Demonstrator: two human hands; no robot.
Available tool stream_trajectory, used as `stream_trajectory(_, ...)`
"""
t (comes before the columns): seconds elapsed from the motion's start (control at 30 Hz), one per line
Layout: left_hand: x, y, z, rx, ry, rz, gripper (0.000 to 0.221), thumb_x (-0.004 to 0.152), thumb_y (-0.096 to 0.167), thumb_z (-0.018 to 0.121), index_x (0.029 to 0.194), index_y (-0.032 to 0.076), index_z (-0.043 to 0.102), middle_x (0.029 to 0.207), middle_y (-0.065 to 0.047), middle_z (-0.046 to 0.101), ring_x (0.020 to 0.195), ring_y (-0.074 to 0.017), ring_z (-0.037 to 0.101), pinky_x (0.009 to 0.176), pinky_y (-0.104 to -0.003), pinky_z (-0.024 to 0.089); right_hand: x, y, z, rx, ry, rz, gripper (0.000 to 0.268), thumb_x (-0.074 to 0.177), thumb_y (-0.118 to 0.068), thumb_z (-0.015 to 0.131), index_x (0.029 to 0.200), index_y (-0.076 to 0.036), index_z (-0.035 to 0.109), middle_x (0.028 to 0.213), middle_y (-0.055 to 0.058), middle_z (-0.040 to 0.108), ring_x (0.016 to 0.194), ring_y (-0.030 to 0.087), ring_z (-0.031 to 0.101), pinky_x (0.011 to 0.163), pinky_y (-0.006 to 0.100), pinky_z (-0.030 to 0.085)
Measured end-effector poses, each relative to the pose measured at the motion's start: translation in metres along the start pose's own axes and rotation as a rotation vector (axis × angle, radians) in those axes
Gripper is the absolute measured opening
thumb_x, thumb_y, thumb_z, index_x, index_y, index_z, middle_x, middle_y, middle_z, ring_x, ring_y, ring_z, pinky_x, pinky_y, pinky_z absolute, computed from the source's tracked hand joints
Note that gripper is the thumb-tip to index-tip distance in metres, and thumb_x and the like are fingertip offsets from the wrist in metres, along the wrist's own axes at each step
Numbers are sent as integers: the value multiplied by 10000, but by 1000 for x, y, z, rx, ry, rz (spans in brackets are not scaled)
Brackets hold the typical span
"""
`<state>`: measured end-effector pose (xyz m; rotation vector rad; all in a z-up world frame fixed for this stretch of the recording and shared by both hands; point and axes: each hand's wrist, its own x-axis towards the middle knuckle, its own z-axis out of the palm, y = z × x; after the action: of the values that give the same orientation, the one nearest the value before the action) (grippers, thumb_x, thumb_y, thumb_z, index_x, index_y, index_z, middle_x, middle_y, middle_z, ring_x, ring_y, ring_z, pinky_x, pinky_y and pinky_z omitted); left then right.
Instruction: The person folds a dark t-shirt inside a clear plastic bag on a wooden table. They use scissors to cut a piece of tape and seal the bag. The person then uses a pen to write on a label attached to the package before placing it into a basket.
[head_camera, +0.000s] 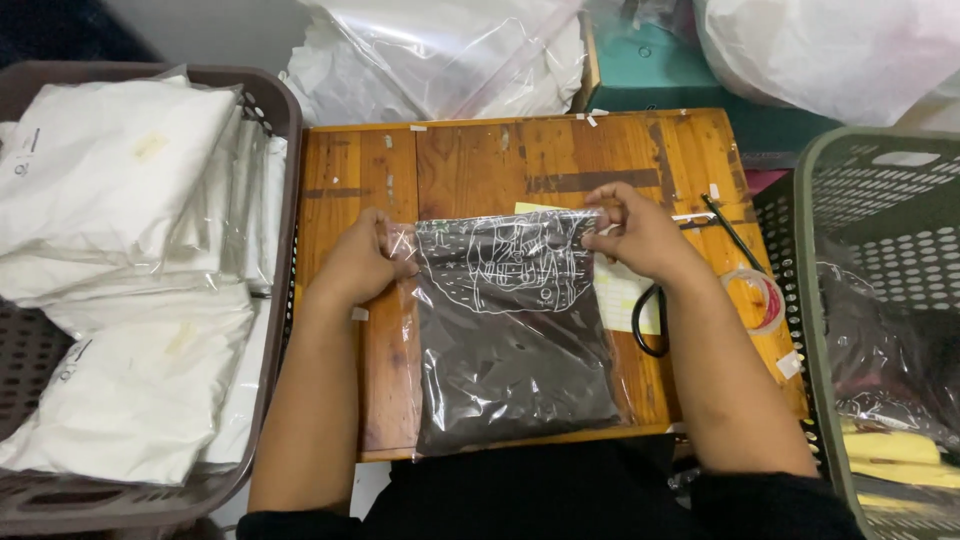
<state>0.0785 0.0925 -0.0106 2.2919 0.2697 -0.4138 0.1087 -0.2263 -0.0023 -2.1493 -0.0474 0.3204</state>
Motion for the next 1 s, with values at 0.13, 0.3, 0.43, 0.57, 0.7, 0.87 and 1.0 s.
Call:
stream_trajectory(0.13, -8, 5, -4, -435, 9, 112, 411, 554, -42, 713, 931, 19, 563, 687, -56, 605, 587, -150, 571, 562, -250, 491, -9, -24, -4, 346, -34, -42, 501, 671, 97, 596, 1148, 33, 455, 712, 86, 440, 433, 220, 583, 269, 234, 429)
stream_trajectory(0.3, -41, 54, -39, -627, 246, 281, 260, 666, -81, 596, 889, -1, 489, 705, -74, 535, 490, -141, 583, 420, -200, 514, -25, -64, -21, 432, 95, -205, 438, 727, 80, 587, 1149, 17, 489, 791, 104, 515, 616, 229, 625, 459, 255, 537)
stream_trajectory(0.43, -84, 80, -58, -542, 580, 592, 290, 763, -107, 671, 820, 82, 459, 785, -34, 543, 599, -38, 509, 591, -164, 523, -48, -81, -46, 379, 176, -674, 252, 851, 77, 547, 1096, 43, 499, 980, 147, 542, 871, 185, 572, 824, 292, 575)
stream_trajectory(0.57, -106, 63, -60, -455, 609, 956, 210, 867, -123, 613, 852, -6, 439, 837, -120, 504, 817, -195, 539, 700, -262, 496, -51, -53, -48, 568, 261, -765, 309, 767, -37, 483, 1060, 45, 541, 917, 160, 593, 651, 107, 545, 597, 140, 465)
stream_trajectory(0.7, -83, 11, -31, -553, 421, 838, 188, 730, -165, 548, 848, -35, 480, 869, -160, 526, 854, -234, 578, 763, -289, 504, -50, -23, -13, 454, 153, -689, 235, 811, -123, 522, 1003, -3, 587, 919, 142, 617, 847, 215, 614, 721, 285, 529)
stream_trajectory(0.87, -61, -49, 18, -581, 162, 393, 388, 629, -191, 380, 919, -28, 580, 863, -137, 588, 819, -195, 559, 773, -298, 474, -59, 9, 44, 378, 130, -211, 313, 708, 48, 613, 1017, 0, 597, 908, 154, 631, 809, 172, 577, 724, 272, 491)
stream_trajectory(1.0, -68, -37, 20, -367, 224, 217, 220, 700, -25, 535, 891, 27, 631, 791, -149, 638, 759, -215, 603, 674, -325, 482, -71, 0, 47, -16, 169, -147, 262, 723, -35, 654, 983, -54, 638, 876, 132, 646, 838, 270, 624, 701, 314, 520)
